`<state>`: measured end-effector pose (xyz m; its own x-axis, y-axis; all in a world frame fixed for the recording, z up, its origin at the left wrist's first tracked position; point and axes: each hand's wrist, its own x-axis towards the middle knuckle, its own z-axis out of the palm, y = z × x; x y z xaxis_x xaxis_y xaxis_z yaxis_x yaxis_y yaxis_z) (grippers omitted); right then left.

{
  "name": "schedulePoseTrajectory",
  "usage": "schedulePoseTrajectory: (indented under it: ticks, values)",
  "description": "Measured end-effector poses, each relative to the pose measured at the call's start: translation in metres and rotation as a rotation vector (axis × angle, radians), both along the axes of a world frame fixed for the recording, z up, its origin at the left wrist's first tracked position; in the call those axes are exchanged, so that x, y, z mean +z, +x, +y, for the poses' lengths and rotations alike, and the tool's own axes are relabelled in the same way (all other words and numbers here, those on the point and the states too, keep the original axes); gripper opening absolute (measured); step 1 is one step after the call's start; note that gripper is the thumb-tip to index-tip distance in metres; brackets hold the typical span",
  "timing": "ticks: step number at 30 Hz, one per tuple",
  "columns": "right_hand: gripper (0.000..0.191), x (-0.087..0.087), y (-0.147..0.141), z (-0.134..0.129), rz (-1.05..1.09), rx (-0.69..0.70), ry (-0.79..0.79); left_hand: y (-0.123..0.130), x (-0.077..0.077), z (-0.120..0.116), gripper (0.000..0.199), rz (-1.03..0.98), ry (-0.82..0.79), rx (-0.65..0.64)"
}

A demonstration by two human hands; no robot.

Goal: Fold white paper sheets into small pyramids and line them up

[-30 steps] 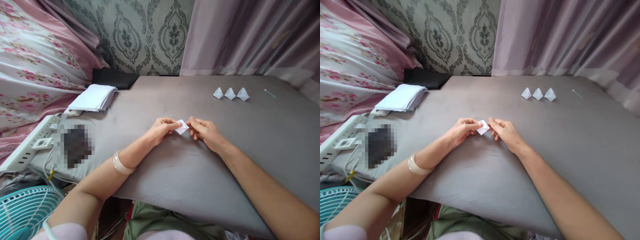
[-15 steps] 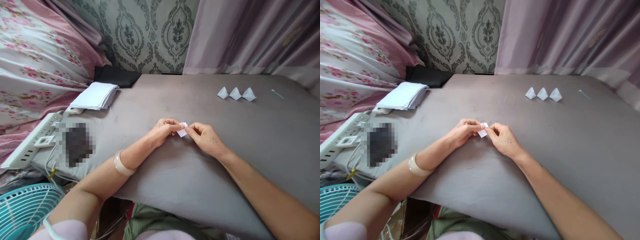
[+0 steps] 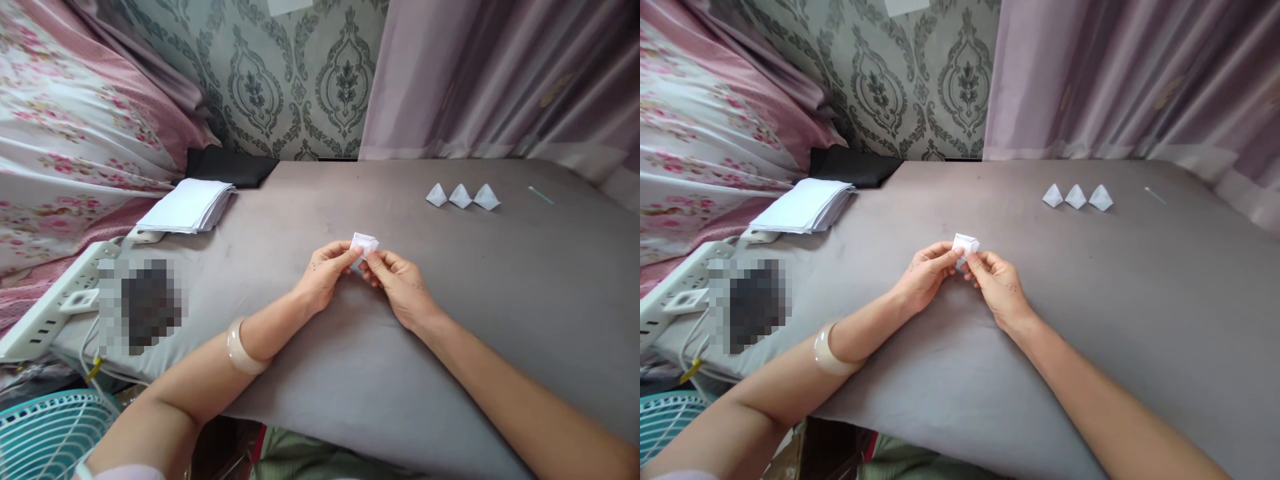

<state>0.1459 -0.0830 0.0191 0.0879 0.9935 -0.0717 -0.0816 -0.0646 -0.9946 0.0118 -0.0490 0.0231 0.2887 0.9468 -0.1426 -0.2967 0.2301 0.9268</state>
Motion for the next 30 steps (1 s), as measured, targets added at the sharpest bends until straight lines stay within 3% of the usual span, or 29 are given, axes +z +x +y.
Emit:
schedulePoseTrajectory:
  ticks: [3,5,9,12,15,19,24,27,30]
  values:
    - [0.04,-0.001,0.003,-0.001,-0.123,0.089,-0.012,-0.003,0.002,0.0,0.021,0.107,0.114,0.015]
    - [0.037,-0.002,0.008,-0.001,-0.265,0.042,0.022,-0.006,0.002,0.002,0.021,0.247,0.248,0.022]
    - [0.034,0.002,0.022,0.0,-0.637,-0.163,0.359,-0.012,-0.001,0.008,0.017,0.73,0.729,0.053]
    - [0.025,0.006,0.027,-0.002,-0.911,-0.105,0.613,-0.015,0.0,0.011,0.019,1.043,1.156,-0.003]
    - [0.021,0.005,0.027,-0.006,-1.15,-0.04,0.722,-0.015,0.001,0.012,0.027,1.227,1.396,-0.104]
    - [0.024,0.003,0.028,-0.006,-1.326,-0.044,0.744,-0.016,-0.002,0.015,0.025,1.177,1.413,-0.086]
    - [0.024,0.003,0.033,0.001,-1.305,-0.089,0.739,-0.023,-0.009,0.025,0.02,0.964,1.33,-0.029]
    - [0.024,0.002,0.036,0.002,-1.371,-0.076,0.765,-0.023,-0.009,0.027,0.02,0.999,1.395,0.006]
    - [0.026,0.002,0.037,0.002,-1.51,-0.019,0.798,-0.02,-0.008,0.026,0.025,1.121,1.484,-0.037]
